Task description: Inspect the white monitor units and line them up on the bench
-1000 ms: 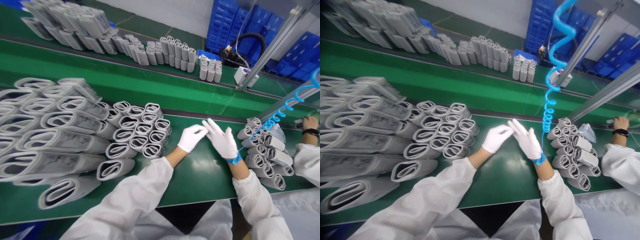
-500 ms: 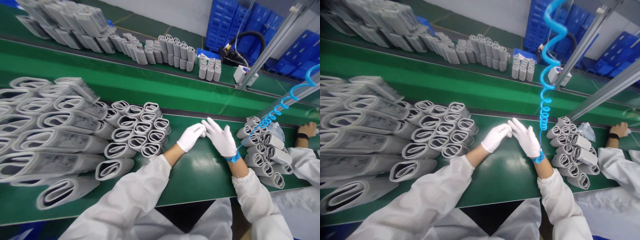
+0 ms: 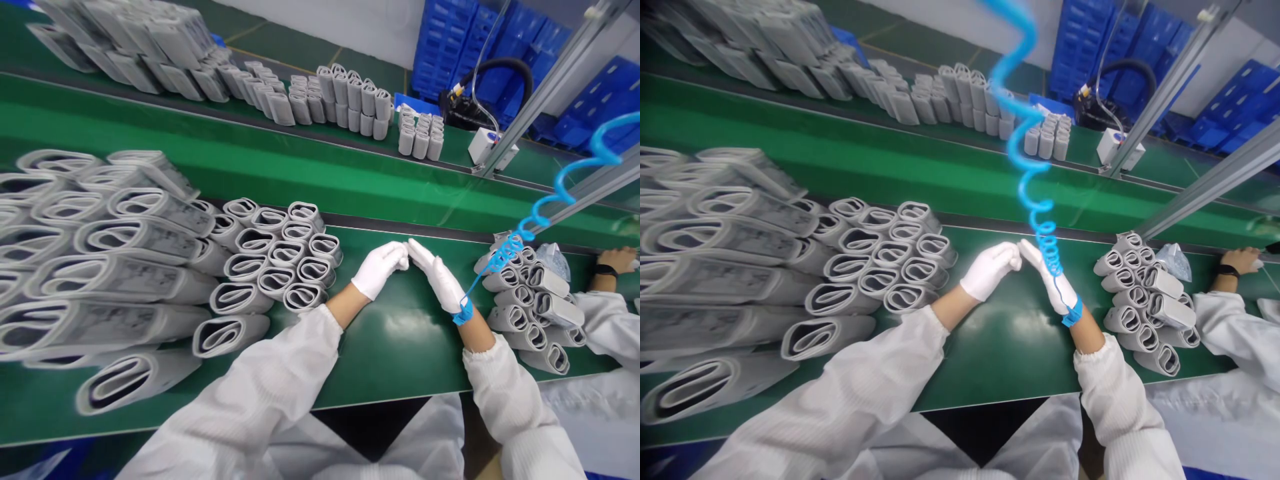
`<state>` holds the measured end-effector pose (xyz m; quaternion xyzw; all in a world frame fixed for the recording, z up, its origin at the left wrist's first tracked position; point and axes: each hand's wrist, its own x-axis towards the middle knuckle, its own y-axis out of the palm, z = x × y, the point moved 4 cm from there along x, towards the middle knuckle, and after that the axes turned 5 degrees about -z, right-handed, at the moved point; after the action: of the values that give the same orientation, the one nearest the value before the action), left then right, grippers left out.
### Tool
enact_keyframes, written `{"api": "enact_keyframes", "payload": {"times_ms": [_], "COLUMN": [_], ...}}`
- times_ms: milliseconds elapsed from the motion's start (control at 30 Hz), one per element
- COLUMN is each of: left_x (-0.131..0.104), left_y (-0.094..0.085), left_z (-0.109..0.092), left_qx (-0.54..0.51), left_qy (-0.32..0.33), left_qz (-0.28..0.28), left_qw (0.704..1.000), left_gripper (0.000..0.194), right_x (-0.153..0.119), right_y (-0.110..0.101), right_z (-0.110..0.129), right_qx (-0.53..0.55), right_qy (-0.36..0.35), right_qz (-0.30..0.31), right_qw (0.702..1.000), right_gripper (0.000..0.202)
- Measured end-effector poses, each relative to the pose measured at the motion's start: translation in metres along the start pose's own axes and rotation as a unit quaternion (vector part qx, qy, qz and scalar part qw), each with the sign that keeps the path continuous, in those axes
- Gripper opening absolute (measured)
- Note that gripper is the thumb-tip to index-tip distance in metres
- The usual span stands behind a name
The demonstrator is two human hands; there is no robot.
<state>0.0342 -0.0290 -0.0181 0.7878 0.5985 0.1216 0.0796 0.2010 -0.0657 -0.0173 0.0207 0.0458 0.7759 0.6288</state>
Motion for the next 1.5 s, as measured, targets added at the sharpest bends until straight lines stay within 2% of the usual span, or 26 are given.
{"api": "enact_keyframes", "payload": {"times_ms": [133,267,467,667,833,1000,1067,1167,1267,1367,1500], "left_x": [0.002,0.004,0.000,-0.004,-0.004,-0.005,-0.005,-0.004,-0.003,-0.001,0.001], "left_y": [-0.002,-0.005,0.001,0.007,0.010,0.014,0.013,0.007,0.004,0.002,-0.001], "left_z": [0.006,0.014,0.014,0.009,0.003,0.002,0.003,0.005,0.007,0.013,0.023], "left_qx": [-0.017,-0.006,-0.038,0.008,0.035,0.029,0.032,0.042,0.043,0.016,-0.031], "left_qy": [0.010,-0.002,-0.023,0.006,0.009,0.004,0.003,-0.012,-0.017,-0.029,-0.058], "left_qz": [-0.007,-0.014,0.050,0.077,0.103,0.125,0.119,0.090,0.071,0.048,-0.009], "left_qw": [1.000,1.000,0.998,0.997,0.994,0.992,0.992,0.995,0.996,0.998,0.998], "left_gripper": [0.050,0.047,0.052,0.051,0.052,0.054,0.050,0.040,0.036,0.039,0.041], "right_x": [0.003,0.004,0.001,-0.004,-0.004,-0.001,0.001,0.007,0.010,0.011,0.010], "right_y": [0.000,-0.004,-0.006,-0.010,-0.009,-0.005,-0.006,-0.016,-0.030,-0.037,-0.036], "right_z": [0.001,0.000,0.008,0.022,0.022,0.017,0.014,0.014,0.022,0.030,0.028], "right_qx": [0.018,0.014,-0.033,-0.180,-0.192,-0.195,-0.162,-0.045,0.044,0.073,0.044], "right_qy": [-0.017,-0.007,-0.027,-0.055,-0.083,-0.079,-0.062,-0.028,-0.016,-0.019,-0.026], "right_qz": [0.024,0.007,-0.017,-0.061,-0.026,-0.021,-0.033,-0.076,-0.109,-0.126,-0.130], "right_qw": [0.999,1.000,0.999,0.980,0.978,0.977,0.984,0.996,0.993,0.989,0.990], "right_gripper": [0.079,0.080,0.084,0.072,0.071,0.069,0.068,0.070,0.067,0.062,0.057]}}
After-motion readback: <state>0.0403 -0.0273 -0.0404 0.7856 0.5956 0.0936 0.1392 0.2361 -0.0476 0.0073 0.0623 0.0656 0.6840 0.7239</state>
